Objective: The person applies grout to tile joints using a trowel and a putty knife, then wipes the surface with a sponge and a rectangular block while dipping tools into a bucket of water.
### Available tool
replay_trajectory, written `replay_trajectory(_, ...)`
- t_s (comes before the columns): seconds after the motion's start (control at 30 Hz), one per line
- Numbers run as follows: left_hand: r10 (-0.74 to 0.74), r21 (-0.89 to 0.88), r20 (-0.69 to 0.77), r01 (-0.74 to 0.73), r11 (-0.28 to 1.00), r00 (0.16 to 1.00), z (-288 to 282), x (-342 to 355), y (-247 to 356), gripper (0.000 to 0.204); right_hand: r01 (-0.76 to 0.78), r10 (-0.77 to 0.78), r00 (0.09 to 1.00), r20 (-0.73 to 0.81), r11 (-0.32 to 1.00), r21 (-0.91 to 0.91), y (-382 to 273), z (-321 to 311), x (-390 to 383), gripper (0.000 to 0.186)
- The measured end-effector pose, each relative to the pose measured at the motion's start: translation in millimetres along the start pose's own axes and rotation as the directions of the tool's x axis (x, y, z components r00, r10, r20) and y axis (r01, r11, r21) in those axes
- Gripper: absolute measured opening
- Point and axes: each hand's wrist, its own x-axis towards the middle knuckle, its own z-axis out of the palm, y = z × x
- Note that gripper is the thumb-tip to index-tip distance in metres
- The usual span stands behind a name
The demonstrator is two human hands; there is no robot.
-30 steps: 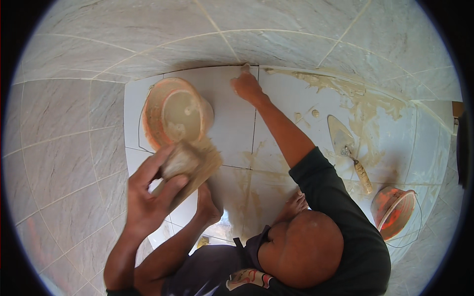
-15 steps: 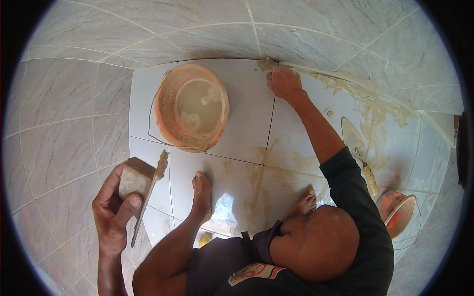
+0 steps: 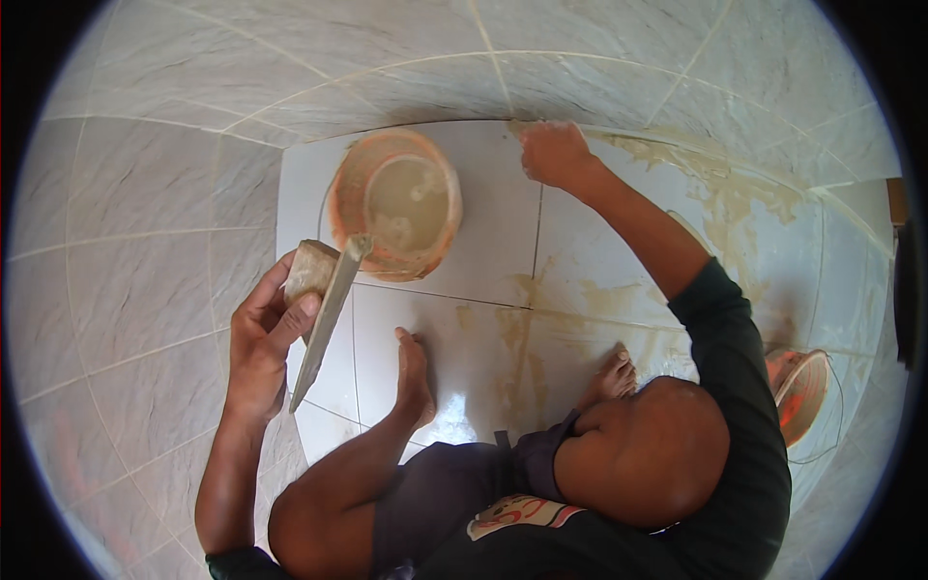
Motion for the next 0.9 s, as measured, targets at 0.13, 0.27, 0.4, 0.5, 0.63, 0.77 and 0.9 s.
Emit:
replay_trajectory(0.13,-0.022,-0.204,-0.048,0.012,0.979,0.999,-23,6,-33,0.064,0.289,-0.295,0.955,-0.007,0.931,0.221,-79,-70,14,0.021)
replay_trajectory(0.27,0.003,-0.536,-0.014,-0.010,0.844,1.000,-57,22,-76,0.057,0.721,-0.723,0.691,-0.005,0.688,0.089,-147,-47,39,0.013)
replay_trajectory(0.4,-0.018,-0.793,0.124,0.110,0.599,0.992,-76,71,-162,0.050,0.545,-0.551,0.834,0.025,0.830,0.123,-174,39,80,0.009)
replay_trajectory(0.5,0.024,-0.882,0.114,0.090,0.463,0.993,-79,88,-199,0.051,0.277,-0.282,0.907,0.314,0.959,0.063,-186,79,84,0.013)
replay_trajectory(0.63,0.005,-0.846,0.255,0.221,0.486,0.967,-103,116,-231,0.052,0.160,-0.203,0.961,0.187,0.962,0.221,-175,87,80,0.017)
replay_trajectory(0.77,0.075,-0.798,0.341,0.246,0.550,0.937,-124,141,-249,0.070,-0.640,0.038,0.572,0.820,0.645,0.417,-190,45,100,0.018)
replay_trajectory(0.9,0.196,-0.809,0.432,0.283,0.515,0.880,-118,152,-213,0.071,-0.676,-0.266,0.729,0.631,-0.426,0.601,-147,34,114,0.024)
